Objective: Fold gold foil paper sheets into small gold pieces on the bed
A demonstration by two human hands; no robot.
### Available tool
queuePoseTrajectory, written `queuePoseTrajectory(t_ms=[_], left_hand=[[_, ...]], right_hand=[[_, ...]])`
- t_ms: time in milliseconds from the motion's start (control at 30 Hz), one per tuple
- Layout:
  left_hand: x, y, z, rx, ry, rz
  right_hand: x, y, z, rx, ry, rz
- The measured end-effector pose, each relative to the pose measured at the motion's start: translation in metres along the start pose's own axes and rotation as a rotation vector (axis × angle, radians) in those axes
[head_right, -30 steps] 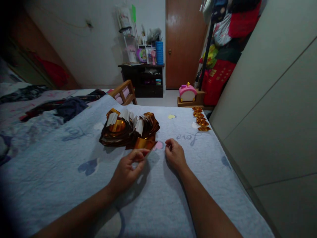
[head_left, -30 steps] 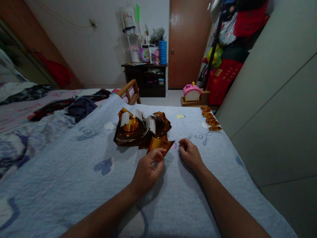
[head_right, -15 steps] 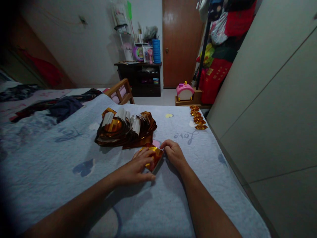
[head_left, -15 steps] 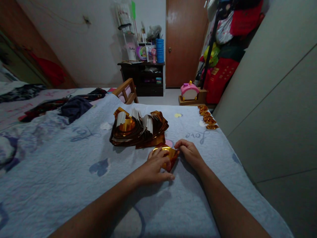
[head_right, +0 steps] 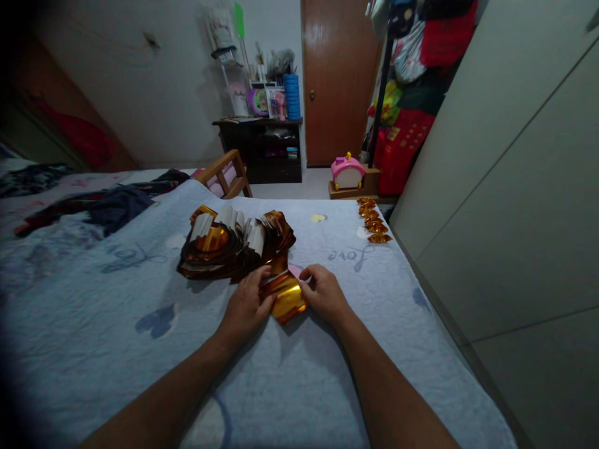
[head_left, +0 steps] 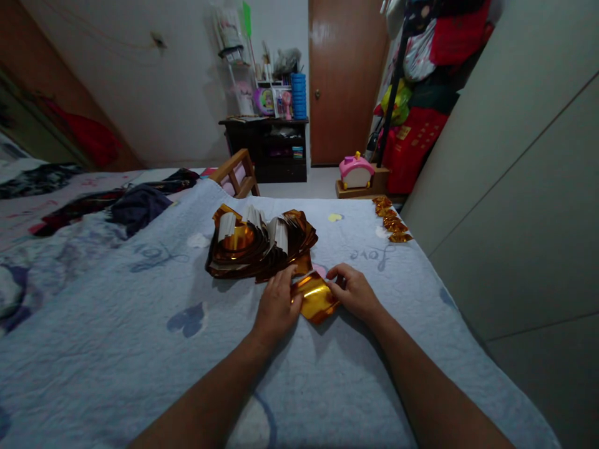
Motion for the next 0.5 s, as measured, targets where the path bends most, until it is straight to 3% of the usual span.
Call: queuePoseTrajectory(t_ms=[100,300,500], left_hand=[[0.005,0.004,0.001,-0.190,0.088,-0.057],[0.009,0.014,0.006,-0.562,0.174,-0.030],[0.008,0.006,0.007,-0.974,0.327,-0.116]], right_hand=[[0.000,0.000,-0.003,-0.014,-0.004,-0.013],[0.000,0.001,-0.006,0.023,-0.010,-0.042],[0.000,-0.002,-0.002,0.031,-0.042,-0.030]])
Point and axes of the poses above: each hand's wrist, its own x-axis towards the middle knuckle, its own y-axis out of the back of the hand, z = x × y, the point moved 2 cm from there along x, towards the middle knuckle, and after that the axes turned 6 degrees about -z, right-handed, at the moved point
